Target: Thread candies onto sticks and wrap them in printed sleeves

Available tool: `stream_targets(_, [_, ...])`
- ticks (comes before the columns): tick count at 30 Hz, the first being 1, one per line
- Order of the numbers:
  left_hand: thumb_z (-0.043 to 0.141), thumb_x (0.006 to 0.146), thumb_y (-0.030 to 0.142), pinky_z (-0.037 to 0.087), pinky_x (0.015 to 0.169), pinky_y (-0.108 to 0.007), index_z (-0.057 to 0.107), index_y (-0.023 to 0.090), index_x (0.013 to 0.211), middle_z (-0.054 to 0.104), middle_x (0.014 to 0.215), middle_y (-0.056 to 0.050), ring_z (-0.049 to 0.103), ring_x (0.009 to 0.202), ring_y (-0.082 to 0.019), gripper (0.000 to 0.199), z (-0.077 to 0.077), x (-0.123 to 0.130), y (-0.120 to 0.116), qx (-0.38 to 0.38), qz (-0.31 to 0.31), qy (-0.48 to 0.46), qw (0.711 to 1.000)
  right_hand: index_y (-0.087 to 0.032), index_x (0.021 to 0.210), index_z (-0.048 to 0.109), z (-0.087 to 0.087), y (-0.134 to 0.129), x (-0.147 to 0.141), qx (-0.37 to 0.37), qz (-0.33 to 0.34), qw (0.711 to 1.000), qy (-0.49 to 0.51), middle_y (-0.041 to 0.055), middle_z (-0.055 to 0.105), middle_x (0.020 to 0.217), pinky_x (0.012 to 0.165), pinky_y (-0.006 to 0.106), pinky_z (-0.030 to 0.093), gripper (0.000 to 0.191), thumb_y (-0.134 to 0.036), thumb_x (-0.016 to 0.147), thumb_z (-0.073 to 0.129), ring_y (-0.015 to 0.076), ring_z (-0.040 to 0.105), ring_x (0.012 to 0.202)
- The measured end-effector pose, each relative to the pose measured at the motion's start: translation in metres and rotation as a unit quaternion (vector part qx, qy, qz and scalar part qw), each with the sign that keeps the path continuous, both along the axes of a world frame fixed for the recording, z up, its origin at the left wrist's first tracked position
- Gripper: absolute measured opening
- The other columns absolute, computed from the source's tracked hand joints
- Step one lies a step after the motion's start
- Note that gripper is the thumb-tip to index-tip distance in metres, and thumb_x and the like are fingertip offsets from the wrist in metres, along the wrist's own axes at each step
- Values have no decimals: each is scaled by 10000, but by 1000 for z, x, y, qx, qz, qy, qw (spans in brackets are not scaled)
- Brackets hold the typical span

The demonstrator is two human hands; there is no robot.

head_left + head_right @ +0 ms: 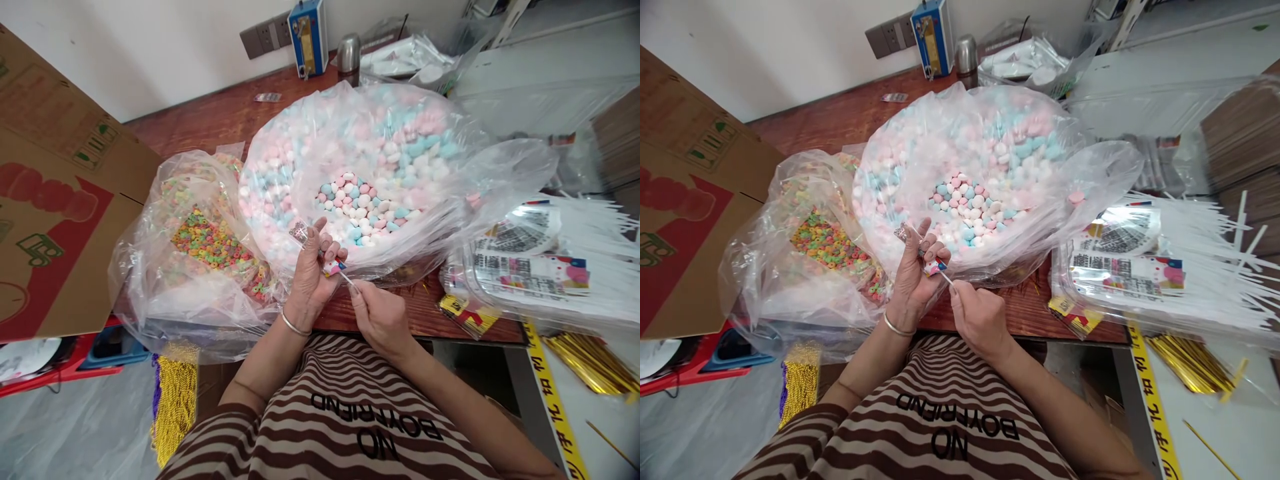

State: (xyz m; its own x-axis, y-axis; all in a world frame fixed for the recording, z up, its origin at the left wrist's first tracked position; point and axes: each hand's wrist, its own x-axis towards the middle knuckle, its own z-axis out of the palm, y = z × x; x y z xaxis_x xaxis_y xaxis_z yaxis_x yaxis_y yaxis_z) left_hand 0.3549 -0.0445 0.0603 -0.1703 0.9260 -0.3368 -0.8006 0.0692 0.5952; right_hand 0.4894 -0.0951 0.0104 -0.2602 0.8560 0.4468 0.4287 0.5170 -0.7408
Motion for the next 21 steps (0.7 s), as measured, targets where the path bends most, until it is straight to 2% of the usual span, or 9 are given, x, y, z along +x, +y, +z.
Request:
stream_targets(1, [744,880,464,461,596,-158,673,219,1030,331,647,87,312,489,-28,296,0,1,-1,11,-4,3,1000,-190,926,650,3,-3,-2,-112,22,990,79,-37,567,541,478,255,359,242,-316,1043,479,110,482,445])
stream_targets(2, [749,874,469,449,582,-158,674,215,1034,330,645,87,302,486,-28,310,-1,3,-2,22,-9,3,1000,-201,892,629,6,-5,-5,-222,42,961,161,-54,536,513,444,240,339,278,-364,1048,467,101,443,414])
stream_targets(4, [767,860,464,430,561,-158,675,203,1035,321,634,92,287,477,-25,328,-4,7,-4,36,-23,4,999,-207,851,602,12,-9,-12,-384,68,868,308,-86,466,455,381,218,258,310,-435,1030,492,80,335,356])
stream_targets(7, [797,827,472,440,570,-162,667,193,1042,323,601,103,306,466,-24,375,-9,17,-7,52,-49,8,997,-196,793,587,19,-6,-22,-472,71,756,448,-103,429,418,359,193,187,305,-456,948,617,50,245,333])
stream_targets(10, [813,791,517,481,613,-177,643,196,1106,460,637,91,407,491,-25,481,-14,23,-12,47,-79,51,994,-191,774,579,22,4,-25,-494,66,701,510,-111,427,403,355,177,177,295,-438,864,714,33,222,318])
stream_targets(13, [878,711,501,523,672,-188,575,238,1206,643,916,16,644,735,-84,638,-21,23,-17,40,-87,130,987,-197,739,551,22,13,-20,-497,72,673,543,-118,417,396,353,180,179,317,-434,841,736,26,201,301])
stream_targets(16, [858,759,443,578,781,-246,505,273,1247,632,1173,-37,714,950,-150,626,-29,17,-20,57,-49,254,964,-197,731,547,23,16,-14,-491,80,670,551,-119,414,402,364,185,192,309,-421,848,725,24,194,302])
stream_targets(18, [784,845,412,593,799,-267,515,251,1189,626,1185,-51,718,944,-146,466,-34,12,-21,80,-14,375,923,-192,774,578,23,15,-13,-486,80,682,541,-121,412,408,369,188,184,263,-407,864,700,27,188,308])
stream_targets(21, [733,892,330,592,726,-230,566,219,1081,632,1072,-38,692,879,-118,276,-37,5,-23,132,41,566,813,-196,824,588,21,10,-14,-459,59,725,511,-115,419,429,375,197,169,237,-410,917,631,46,209,337])
